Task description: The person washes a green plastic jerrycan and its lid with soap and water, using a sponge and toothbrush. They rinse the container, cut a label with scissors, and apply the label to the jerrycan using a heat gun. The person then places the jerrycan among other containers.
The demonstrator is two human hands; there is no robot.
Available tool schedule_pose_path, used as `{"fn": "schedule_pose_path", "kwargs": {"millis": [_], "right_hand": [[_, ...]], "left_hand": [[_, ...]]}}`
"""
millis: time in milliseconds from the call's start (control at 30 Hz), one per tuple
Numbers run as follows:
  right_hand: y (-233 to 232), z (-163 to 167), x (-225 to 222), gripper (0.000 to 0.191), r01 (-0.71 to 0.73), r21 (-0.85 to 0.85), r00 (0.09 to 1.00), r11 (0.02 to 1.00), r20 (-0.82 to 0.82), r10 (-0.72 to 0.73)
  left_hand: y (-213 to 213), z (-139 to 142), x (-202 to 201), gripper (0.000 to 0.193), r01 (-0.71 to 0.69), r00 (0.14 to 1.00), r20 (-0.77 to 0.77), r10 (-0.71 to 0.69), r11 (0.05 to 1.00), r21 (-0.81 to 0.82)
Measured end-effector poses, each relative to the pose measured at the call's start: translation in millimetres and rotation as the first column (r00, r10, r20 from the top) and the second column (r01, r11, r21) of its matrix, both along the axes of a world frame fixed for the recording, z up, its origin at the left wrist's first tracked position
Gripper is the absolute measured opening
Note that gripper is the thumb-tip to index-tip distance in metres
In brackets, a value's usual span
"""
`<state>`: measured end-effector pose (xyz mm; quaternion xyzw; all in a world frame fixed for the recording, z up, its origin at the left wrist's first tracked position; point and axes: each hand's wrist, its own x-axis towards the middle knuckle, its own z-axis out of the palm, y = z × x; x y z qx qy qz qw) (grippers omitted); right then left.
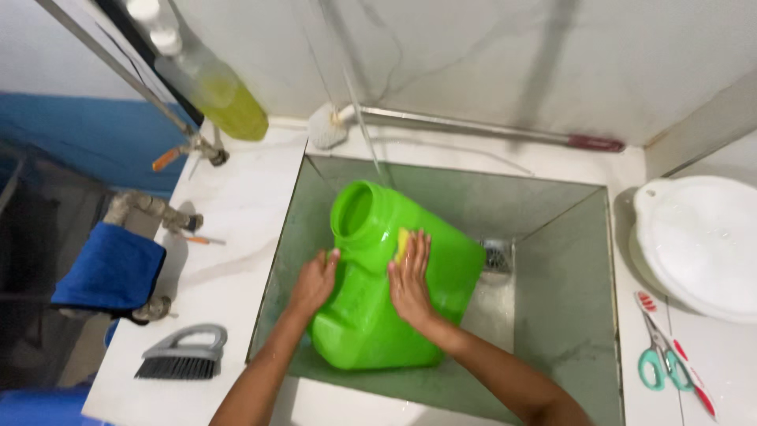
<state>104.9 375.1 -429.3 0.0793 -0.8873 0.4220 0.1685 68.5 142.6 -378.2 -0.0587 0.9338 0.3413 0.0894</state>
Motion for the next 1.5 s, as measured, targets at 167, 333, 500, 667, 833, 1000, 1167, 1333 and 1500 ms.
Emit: {"fn": "schedule_pose_path", "kwargs": {"millis": [167,333,500,667,833,1000,1167,1333,1500], "right_hand": [[104.8,19.2,-87.6,0.048,0.17,-0.073,0.984,0.983,0.07,-0.165],[204.4,21.9,-56.4,0.052,0.293,-0.604,0.75,0.741,0.626,0.214],[256.3,80.3,-36.9,0.055,-0.203,-0.361,0.717,0.91,0.578,0.389],[208.0,45.7,29.5,0.067,0.41,-0.736,0.574,0.539,0.668,0.474],[140.9,40.5,13.4,0.068,0.469,-0.72,0.845,0.512,0.535,-0.022],[113.5,118.2,-46.9,0.022,0.428,-0.124,0.839,0.895,-0.313,-0.445],[115.9,160.5,-29.9,0.031,0.315,-0.098,0.931,0.944,-0.163,-0.328],[100.8,137.2,-25.0,0.022,0.275,0.057,0.893,0.96,-0.386,-0.233],[131.0,101.9,-6.9,0.015,0.27,-0.1,0.877,0.958,-0.384,-0.287]], "left_hand": [[24.8,41.7,22.1,0.048,0.24,0.966,-0.08,-0.245,0.969,-0.066],[77.6,85.8,23.4,0.041,0.606,0.728,-0.192,-0.658,0.749,-0.268],[159.0,122.5,-2.1,0.038,0.766,0.35,-0.264,-0.899,0.437,-0.472],[221.9,109.1,1.0,0.032,0.47,0.375,-0.584,-0.72,0.69,-0.55],[205.5,75.7,-25.3,0.085,0.402,0.794,-0.449,-0.41,0.908,-0.117],[179.3,69.3,-13.6,0.059,0.406,0.878,-0.281,-0.386,0.914,0.013],[163.6,92.9,17.4,0.059,0.446,0.825,-0.413,-0.386,0.893,0.055],[158.7,109.8,17.5,0.055,0.437,0.874,-0.286,-0.392,0.893,0.109],[132.3,109.1,24.5,0.057,0.462,0.866,-0.287,-0.41,0.875,0.143]]}}
